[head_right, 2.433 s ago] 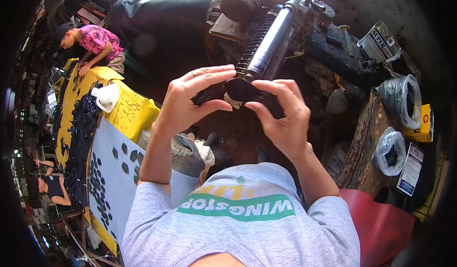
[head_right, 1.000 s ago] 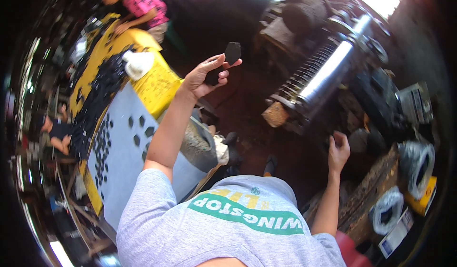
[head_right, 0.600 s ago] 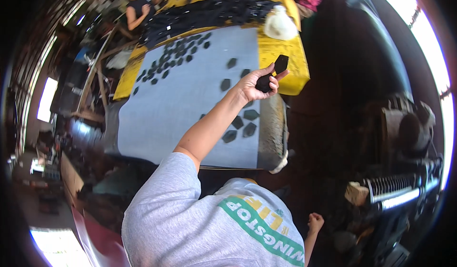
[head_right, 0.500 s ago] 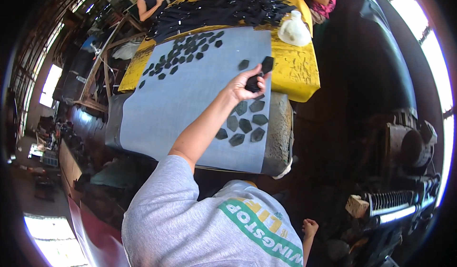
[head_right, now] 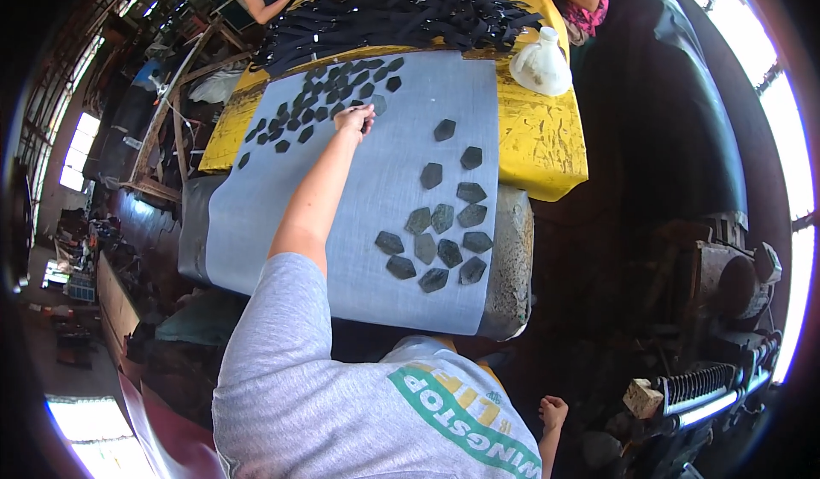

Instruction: The recorder picks up small hexagonal leather pieces, burnishes their edges using a rotating machine, and collects them into a bag.

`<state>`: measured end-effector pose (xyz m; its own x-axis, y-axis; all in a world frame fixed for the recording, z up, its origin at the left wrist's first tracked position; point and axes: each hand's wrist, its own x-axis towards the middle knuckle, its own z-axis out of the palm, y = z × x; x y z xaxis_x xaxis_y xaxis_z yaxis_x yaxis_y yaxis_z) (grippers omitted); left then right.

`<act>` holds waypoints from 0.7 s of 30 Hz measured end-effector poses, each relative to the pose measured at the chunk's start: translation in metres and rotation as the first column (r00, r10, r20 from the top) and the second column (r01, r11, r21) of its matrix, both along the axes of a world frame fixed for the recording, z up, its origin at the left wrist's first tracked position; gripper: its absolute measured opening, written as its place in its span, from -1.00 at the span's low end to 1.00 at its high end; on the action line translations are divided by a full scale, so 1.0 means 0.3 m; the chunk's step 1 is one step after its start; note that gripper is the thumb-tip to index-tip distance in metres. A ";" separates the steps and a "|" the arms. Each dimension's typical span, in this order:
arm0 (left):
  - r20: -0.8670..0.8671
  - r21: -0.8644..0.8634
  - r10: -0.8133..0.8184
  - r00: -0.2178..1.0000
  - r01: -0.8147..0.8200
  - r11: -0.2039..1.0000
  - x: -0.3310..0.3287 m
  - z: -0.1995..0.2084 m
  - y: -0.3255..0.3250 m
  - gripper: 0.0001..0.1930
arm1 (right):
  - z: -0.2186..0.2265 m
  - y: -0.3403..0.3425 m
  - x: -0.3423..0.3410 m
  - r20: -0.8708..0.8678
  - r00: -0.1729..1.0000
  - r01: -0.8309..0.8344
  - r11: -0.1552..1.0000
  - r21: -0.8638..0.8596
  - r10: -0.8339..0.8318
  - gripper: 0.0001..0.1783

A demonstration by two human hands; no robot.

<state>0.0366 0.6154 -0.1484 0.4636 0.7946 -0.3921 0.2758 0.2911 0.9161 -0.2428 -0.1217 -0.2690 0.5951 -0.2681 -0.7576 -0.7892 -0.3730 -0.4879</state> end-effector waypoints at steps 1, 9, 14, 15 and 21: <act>-0.027 0.025 0.012 1.000 -0.011 1.000 0.016 -0.005 0.012 -0.89 | 0.005 0.014 -0.006 -0.007 1.000 -0.026 1.000 -0.013 0.025 -0.87; -0.228 0.152 -0.011 0.974 0.047 0.987 0.089 0.026 0.060 -0.93 | 0.054 0.067 -0.058 -0.075 0.996 -0.061 0.996 -0.060 0.056 -0.89; -0.288 0.268 -0.031 0.957 0.112 0.957 0.064 0.065 0.073 -0.84 | 0.014 0.052 -0.056 -0.095 0.994 -0.056 0.997 -0.059 0.050 -0.82; -0.288 0.272 -0.030 0.957 0.112 0.956 0.049 0.069 0.085 -0.84 | -0.014 0.040 -0.049 -0.095 0.994 -0.056 0.997 -0.055 0.050 -0.82; 0.138 -0.241 -0.153 0.979 0.183 0.953 0.004 0.101 0.081 -0.77 | 0.019 0.101 0.063 0.261 0.953 -0.129 0.986 -0.107 0.153 -0.84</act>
